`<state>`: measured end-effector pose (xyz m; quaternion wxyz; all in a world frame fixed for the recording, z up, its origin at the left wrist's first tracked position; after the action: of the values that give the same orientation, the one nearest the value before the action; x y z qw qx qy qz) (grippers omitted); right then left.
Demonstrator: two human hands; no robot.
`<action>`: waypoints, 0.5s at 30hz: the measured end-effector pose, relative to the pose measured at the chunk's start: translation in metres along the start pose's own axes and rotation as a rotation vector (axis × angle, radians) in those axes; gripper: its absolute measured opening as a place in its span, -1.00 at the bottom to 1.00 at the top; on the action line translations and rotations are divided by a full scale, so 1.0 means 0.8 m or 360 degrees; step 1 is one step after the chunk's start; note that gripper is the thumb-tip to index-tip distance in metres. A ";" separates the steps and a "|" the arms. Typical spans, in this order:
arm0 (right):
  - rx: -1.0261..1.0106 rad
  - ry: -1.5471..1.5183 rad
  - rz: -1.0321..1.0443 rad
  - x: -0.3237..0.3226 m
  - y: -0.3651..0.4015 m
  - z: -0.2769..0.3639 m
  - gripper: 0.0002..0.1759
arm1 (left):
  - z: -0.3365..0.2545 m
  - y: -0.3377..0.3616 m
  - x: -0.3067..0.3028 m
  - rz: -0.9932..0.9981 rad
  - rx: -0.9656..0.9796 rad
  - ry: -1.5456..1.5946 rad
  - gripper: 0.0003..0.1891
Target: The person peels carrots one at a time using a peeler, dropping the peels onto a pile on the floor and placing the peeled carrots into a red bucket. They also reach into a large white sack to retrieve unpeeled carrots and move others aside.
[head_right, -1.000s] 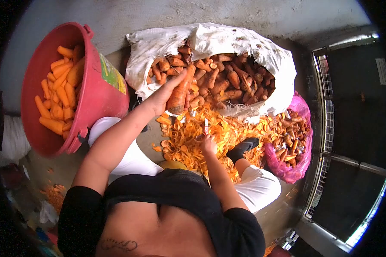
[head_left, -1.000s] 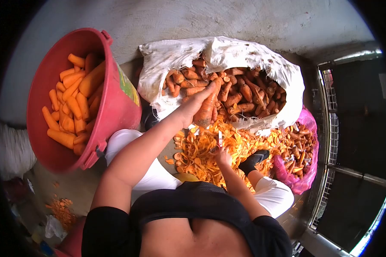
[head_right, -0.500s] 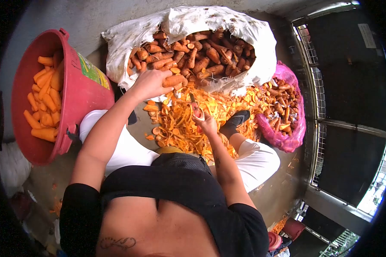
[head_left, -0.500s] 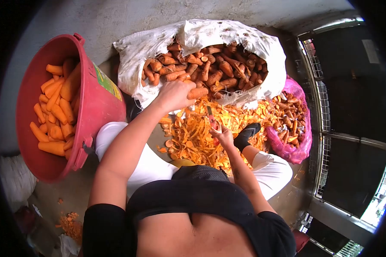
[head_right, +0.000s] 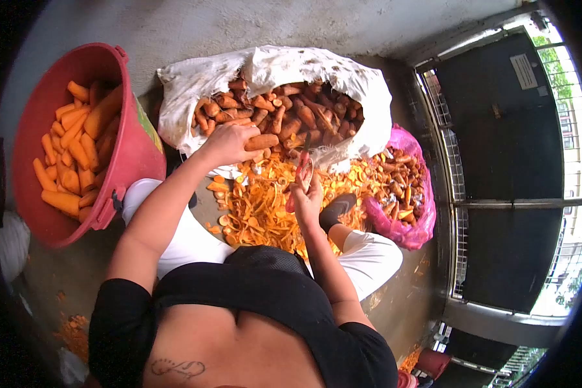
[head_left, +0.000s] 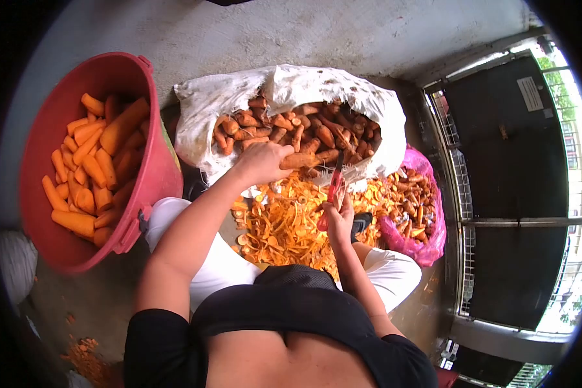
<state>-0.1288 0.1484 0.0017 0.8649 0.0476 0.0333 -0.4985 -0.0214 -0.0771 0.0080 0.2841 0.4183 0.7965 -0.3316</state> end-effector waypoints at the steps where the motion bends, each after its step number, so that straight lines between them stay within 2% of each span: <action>1: 0.0051 0.0001 0.0064 0.004 0.005 0.011 -0.64 | -0.001 0.000 -0.004 -0.0019 -0.0003 0.0043 -0.61; 4: -0.0421 0.0140 0.0088 0.015 0.002 0.009 -0.68 | -0.006 0.002 -0.015 -0.0168 -0.0005 0.0021 -0.61; 5: -0.0576 0.0393 0.0048 0.020 0.001 0.017 -0.65 | -0.010 0.002 -0.019 -0.0185 -0.0029 0.0045 -0.61; 7: -0.0645 0.0551 0.0101 0.026 0.005 0.034 -0.61 | -0.008 0.002 -0.019 -0.0282 0.0049 -0.0035 -0.60; 8: -0.0545 0.0672 0.0121 0.026 0.008 0.039 -0.57 | -0.007 0.002 -0.019 -0.0343 0.0071 -0.0042 -0.60; 10: -0.0614 0.0614 0.0074 0.029 0.007 0.035 -0.62 | -0.005 0.003 -0.016 -0.0576 0.0214 -0.0110 -0.60; 11: -0.0665 0.0516 0.0041 0.032 0.005 0.031 -0.65 | -0.005 0.003 -0.016 -0.0584 0.0220 -0.0120 -0.60; 15: -0.0557 0.0669 0.0044 0.028 0.007 0.039 -0.65 | -0.008 0.002 -0.017 -0.0667 0.0278 -0.0160 -0.60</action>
<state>-0.1126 0.1278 0.0308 0.8409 0.0004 0.2970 -0.4524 -0.0145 -0.0782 0.0217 0.2111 0.2498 0.8191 -0.4714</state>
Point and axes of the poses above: each hand's wrist, its own y-axis away from the middle knuckle, its own x-axis out of the palm, z = x × y, the point moved 1 cm from there along -y, towards the middle knuckle, and after that the axes turned 10 degrees about -z, right-handed, at the moved point
